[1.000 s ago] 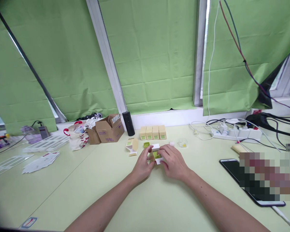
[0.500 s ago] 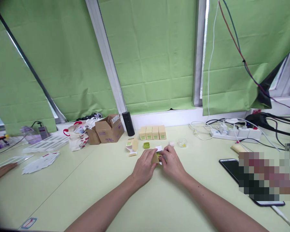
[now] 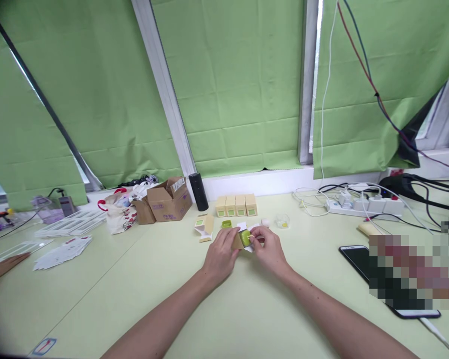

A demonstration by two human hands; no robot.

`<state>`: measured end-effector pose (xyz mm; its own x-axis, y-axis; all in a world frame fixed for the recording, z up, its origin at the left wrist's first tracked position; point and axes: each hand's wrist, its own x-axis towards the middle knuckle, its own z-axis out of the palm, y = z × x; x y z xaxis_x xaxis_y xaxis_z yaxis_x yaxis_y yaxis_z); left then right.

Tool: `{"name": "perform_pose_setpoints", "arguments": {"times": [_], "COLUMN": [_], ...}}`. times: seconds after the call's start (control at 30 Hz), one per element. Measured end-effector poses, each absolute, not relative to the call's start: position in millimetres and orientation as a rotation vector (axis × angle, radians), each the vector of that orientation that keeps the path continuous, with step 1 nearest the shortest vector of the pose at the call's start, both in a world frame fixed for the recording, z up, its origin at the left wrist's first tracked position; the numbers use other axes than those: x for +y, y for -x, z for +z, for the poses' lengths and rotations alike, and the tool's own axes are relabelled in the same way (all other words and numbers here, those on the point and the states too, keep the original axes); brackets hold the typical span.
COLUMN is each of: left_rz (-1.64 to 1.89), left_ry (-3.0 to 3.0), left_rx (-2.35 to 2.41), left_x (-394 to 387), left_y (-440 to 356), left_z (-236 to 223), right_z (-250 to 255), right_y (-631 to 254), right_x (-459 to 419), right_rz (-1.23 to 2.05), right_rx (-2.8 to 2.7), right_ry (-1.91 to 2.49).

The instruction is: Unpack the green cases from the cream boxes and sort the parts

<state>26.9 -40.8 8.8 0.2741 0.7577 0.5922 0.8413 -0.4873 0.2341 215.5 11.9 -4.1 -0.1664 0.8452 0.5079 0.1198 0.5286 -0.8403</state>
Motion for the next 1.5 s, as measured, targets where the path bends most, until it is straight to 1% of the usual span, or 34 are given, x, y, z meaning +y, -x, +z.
{"name": "perform_pose_setpoints", "arguments": {"times": [0.33,0.63,0.73,0.9,1.1,1.3,1.4,1.5], "left_rz": [-1.077,-1.392,-1.585,-2.038,-2.475,-2.963,-3.132,-3.223], "left_ry": [2.345,2.186,2.135,2.076,2.062,1.927,1.893,1.902], "left_rx": [-1.541,-1.667,-1.738,-1.846,-1.768,-1.688,-1.655,-1.646], "left_x": [-39.2,-31.6,-27.7,-22.8,-14.6,-7.5,-9.2,-11.7], "left_y": [-22.1,-12.8,-11.5,-12.9,-12.1,-11.3,-13.3,-15.6], "left_z": [10.1,10.4,9.4,9.9,8.2,5.9,8.5,9.9], "right_z": [0.4,4.5,2.2,-4.0,-5.7,-3.0,-3.5,-5.1], "right_y": [-218.4,-226.3,-227.5,-227.5,-224.7,-225.3,-225.6,-224.7], "right_x": [15.9,23.5,23.9,23.4,18.1,15.2,15.2,14.9], "right_rz": [1.02,0.956,0.944,0.885,0.793,0.746,0.725,0.697], "right_rx": [-1.37,-1.295,-1.348,-1.53,-1.725,-1.858,-1.897,-1.932], "right_ry": [0.79,0.804,0.822,0.897,0.979,1.073,1.1,1.121]}}
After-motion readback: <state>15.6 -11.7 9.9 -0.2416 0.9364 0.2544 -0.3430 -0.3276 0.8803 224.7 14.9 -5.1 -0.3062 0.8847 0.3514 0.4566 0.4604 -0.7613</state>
